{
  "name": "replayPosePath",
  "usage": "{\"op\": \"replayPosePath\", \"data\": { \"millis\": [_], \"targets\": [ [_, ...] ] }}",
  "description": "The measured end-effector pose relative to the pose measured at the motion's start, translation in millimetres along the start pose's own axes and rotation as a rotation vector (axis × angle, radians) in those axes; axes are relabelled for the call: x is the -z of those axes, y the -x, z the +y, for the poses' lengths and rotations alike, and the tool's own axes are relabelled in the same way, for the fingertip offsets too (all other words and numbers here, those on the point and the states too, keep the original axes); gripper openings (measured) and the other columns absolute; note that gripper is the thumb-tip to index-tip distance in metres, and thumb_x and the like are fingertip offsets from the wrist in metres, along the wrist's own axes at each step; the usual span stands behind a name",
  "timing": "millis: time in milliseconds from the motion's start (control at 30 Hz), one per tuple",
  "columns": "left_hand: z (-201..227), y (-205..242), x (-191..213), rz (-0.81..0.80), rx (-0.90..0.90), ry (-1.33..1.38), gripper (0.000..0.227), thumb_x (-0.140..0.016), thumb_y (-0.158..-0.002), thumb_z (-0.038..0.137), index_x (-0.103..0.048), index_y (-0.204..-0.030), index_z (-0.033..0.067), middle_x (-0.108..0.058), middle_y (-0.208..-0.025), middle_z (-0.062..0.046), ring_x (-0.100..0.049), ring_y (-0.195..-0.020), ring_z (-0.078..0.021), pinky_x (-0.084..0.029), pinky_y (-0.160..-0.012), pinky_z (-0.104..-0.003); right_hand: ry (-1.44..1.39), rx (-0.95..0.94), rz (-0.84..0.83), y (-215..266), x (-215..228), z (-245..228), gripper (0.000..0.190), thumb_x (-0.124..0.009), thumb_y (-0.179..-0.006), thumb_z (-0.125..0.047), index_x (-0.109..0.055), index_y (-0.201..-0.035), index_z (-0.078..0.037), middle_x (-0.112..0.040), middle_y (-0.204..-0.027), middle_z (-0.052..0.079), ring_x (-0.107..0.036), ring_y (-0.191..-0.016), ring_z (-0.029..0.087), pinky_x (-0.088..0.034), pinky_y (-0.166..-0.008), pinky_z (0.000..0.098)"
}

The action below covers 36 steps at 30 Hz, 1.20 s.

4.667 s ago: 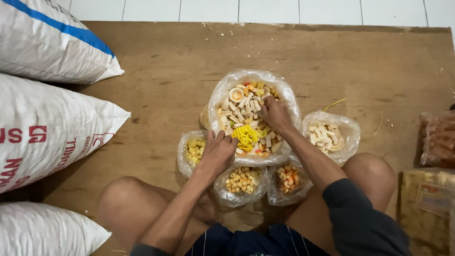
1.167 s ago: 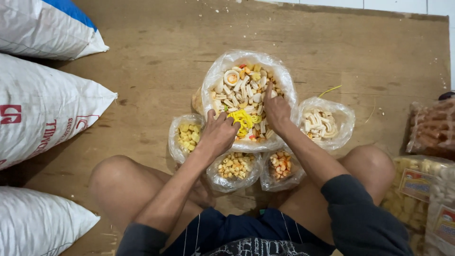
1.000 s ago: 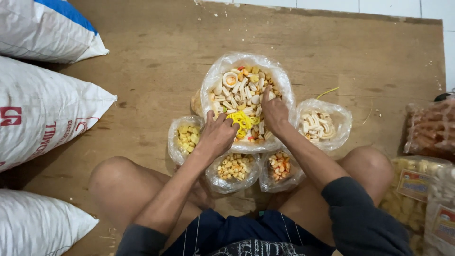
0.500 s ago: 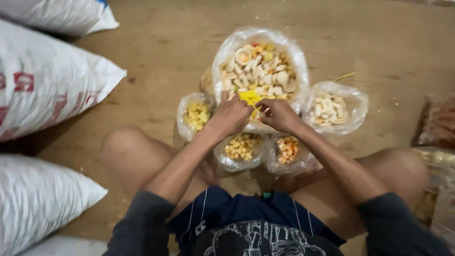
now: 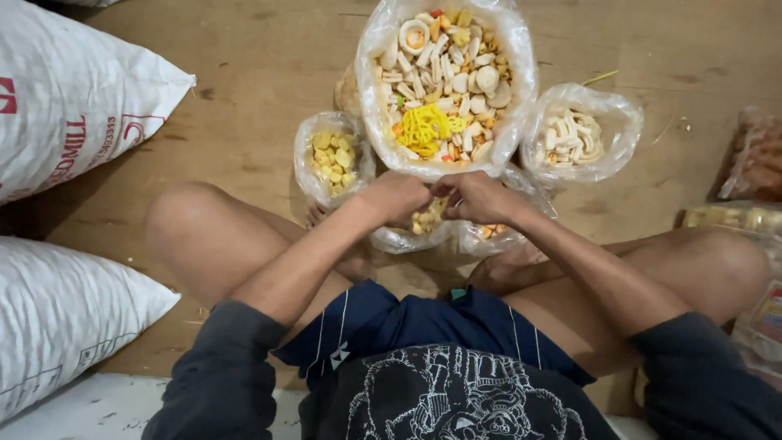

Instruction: The person sits on the floor and sorts a mixed pile of snacks by hand into separate plastic bags. They pick out specific snack types, such as yellow rings and white rings, and place them into designated bags.

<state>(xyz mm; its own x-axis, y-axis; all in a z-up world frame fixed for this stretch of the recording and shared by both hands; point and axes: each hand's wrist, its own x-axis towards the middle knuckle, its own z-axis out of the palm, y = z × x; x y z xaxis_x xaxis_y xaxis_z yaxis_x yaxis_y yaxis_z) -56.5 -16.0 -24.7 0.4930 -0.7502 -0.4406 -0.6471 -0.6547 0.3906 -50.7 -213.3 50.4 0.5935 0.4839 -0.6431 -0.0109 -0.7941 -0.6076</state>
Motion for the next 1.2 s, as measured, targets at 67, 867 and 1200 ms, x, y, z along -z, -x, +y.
{"op": "replayPosePath", "data": {
  "millis": [67,867,1200],
  "targets": [
    [-6,3,10,0.012,0.018,0.015,0.027,-0.083,-0.071,0.026,-0.08,-0.097,0.0217,-0.077,-0.099,-0.007,-0.074,-0.101,-0.0336,-0.059,-0.081,-0.055,-0.028,-0.005,0.036,3,6,-4,0.045,-0.08,-0.078,-0.02,-0.07,-0.121,-0.012,-0.078,-0.107,0.011,-0.076,-0.103,0.028,-0.06,-0.09,0.0411],
    [-35,-21,49,0.333,0.119,-0.205,0.032,-0.073,-0.083,0.029,-0.075,-0.112,0.0156,-0.074,-0.107,-0.01,-0.067,-0.104,-0.0326,-0.049,-0.085,-0.049,-0.292,-0.013,0.234,-58,43,22,0.055,-0.072,-0.088,-0.013,-0.063,-0.142,-0.02,-0.07,-0.117,0.016,-0.074,-0.08,0.024,-0.061,-0.071,0.0313],
    [-49,-34,41,0.2,0.205,-0.154,0.035,-0.071,-0.085,0.03,-0.074,-0.118,0.0155,-0.073,-0.109,-0.011,-0.067,-0.105,-0.0352,-0.048,-0.088,-0.053,-0.266,-0.027,0.26,-69,48,15,0.044,-0.075,-0.088,-0.019,-0.07,-0.131,-0.015,-0.07,-0.123,0.017,-0.077,-0.095,0.025,-0.061,-0.084,0.0388]
  ]
}}
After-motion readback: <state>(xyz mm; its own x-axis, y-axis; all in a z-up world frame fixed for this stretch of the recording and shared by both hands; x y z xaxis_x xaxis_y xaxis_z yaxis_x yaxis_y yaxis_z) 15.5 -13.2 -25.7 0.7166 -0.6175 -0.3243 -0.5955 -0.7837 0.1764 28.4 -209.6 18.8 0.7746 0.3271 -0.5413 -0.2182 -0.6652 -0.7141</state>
